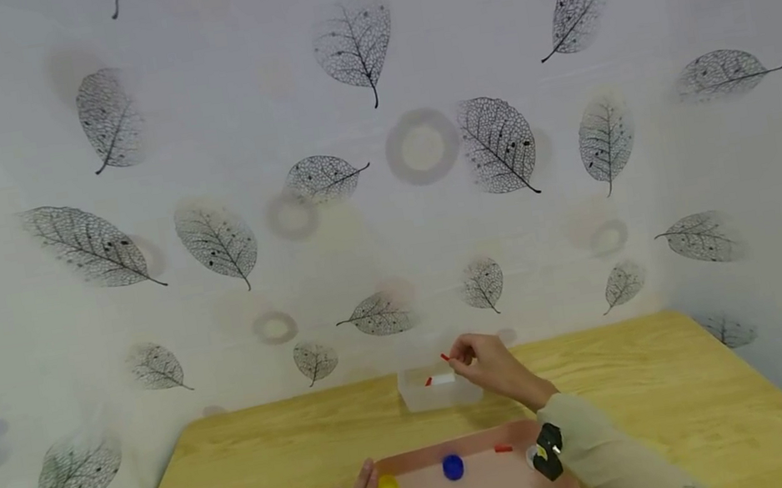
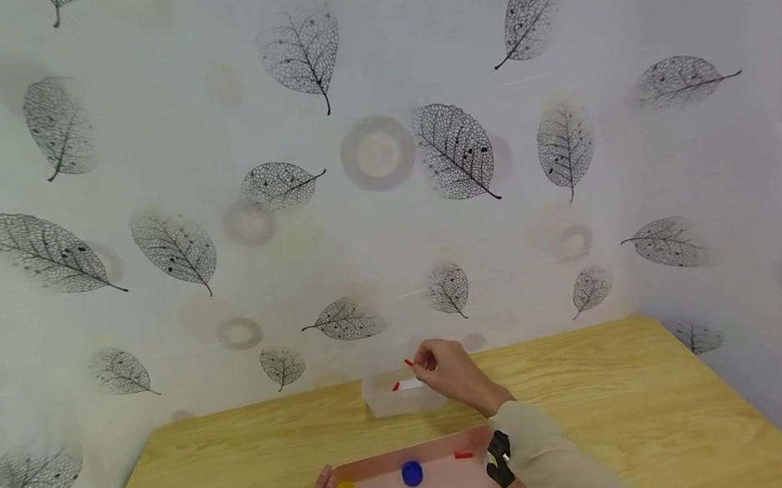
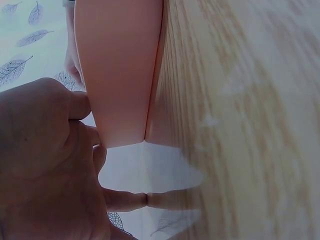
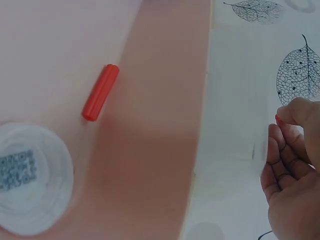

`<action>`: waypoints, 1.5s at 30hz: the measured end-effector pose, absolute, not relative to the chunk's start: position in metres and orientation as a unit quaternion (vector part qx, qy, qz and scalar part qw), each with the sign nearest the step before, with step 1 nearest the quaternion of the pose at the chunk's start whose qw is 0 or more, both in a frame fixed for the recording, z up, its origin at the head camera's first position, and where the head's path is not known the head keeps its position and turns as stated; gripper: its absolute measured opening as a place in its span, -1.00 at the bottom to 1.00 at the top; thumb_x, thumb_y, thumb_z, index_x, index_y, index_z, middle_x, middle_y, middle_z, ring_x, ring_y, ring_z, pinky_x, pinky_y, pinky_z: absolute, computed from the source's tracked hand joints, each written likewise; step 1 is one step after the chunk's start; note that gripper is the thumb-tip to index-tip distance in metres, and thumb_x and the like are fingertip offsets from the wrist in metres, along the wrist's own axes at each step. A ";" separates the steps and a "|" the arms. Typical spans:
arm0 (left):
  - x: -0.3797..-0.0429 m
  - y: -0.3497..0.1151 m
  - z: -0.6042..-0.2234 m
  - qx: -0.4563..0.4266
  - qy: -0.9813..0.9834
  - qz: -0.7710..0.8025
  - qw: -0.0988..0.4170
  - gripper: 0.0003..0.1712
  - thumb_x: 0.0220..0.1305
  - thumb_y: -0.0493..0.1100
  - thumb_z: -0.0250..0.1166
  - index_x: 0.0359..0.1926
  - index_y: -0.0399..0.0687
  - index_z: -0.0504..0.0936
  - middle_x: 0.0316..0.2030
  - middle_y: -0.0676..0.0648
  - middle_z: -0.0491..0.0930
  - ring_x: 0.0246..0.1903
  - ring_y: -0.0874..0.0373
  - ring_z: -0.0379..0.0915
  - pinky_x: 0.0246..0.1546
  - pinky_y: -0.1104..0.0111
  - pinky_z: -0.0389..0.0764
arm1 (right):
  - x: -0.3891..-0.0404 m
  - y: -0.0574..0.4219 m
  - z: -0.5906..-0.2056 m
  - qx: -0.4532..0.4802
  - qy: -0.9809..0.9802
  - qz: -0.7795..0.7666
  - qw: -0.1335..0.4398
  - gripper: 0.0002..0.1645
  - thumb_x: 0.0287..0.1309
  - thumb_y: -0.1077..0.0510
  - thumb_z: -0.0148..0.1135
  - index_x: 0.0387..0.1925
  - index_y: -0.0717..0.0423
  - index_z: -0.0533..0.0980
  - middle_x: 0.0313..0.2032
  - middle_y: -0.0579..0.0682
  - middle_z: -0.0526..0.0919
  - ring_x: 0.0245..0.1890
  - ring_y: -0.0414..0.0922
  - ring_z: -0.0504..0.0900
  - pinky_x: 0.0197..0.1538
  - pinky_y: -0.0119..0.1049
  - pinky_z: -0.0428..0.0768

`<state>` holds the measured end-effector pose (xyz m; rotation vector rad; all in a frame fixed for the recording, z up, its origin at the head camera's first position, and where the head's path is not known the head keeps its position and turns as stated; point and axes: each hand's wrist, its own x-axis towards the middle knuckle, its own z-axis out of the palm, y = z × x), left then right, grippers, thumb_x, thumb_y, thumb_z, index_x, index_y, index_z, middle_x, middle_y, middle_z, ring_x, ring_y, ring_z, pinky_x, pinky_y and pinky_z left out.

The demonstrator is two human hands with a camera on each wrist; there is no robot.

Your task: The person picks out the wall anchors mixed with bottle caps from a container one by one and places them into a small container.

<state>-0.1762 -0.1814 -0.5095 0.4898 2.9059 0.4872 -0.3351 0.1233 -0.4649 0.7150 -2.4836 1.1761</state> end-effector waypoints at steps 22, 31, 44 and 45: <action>-0.181 -0.184 -0.511 0.174 0.968 0.156 0.086 -0.28 0.36 0.43 -0.40 0.48 0.48 -0.19 0.44 0.39 -0.31 0.30 -0.24 0.13 -0.22 -0.59 0.01 | -0.342 0.108 -0.475 0.249 -0.886 0.352 0.172 -0.89 0.02 0.31 0.32 -0.47 0.07 0.54 -0.52 -0.18 0.52 -0.49 -0.28 0.46 -0.39 -0.41 0.50; -0.181 -0.185 -0.511 0.180 0.967 0.158 0.088 -0.28 0.36 0.42 -0.39 0.48 0.46 -0.19 0.45 0.39 -0.31 0.29 -0.25 0.14 -0.23 -0.59 0.02 | -0.344 0.108 -0.476 0.243 -0.884 0.357 0.177 -0.88 0.03 0.28 0.35 -0.46 0.06 0.54 -0.51 -0.18 0.54 -0.47 -0.26 0.49 -0.36 -0.37 0.55; -0.180 -0.185 -0.514 0.163 0.968 0.161 0.107 -0.25 0.32 0.46 -0.42 0.48 0.48 -0.18 0.45 0.38 -0.28 0.30 -0.26 0.11 -0.22 -0.61 -0.05 | -0.323 0.121 -0.458 0.230 -0.855 0.423 0.192 -0.92 0.09 0.27 0.33 -0.38 0.08 0.56 -0.44 -0.13 0.59 -0.42 -0.21 0.55 -0.29 -0.24 0.60; -0.180 -0.186 -0.514 0.164 0.968 0.158 0.104 -0.26 0.33 0.46 -0.42 0.48 0.48 -0.18 0.45 0.38 -0.28 0.30 -0.26 0.12 -0.22 -0.61 -0.04 | -0.321 0.122 -0.456 0.229 -0.853 0.427 0.194 -0.93 0.10 0.26 0.33 -0.38 0.08 0.56 -0.44 -0.13 0.59 -0.42 -0.21 0.55 -0.29 -0.23 0.60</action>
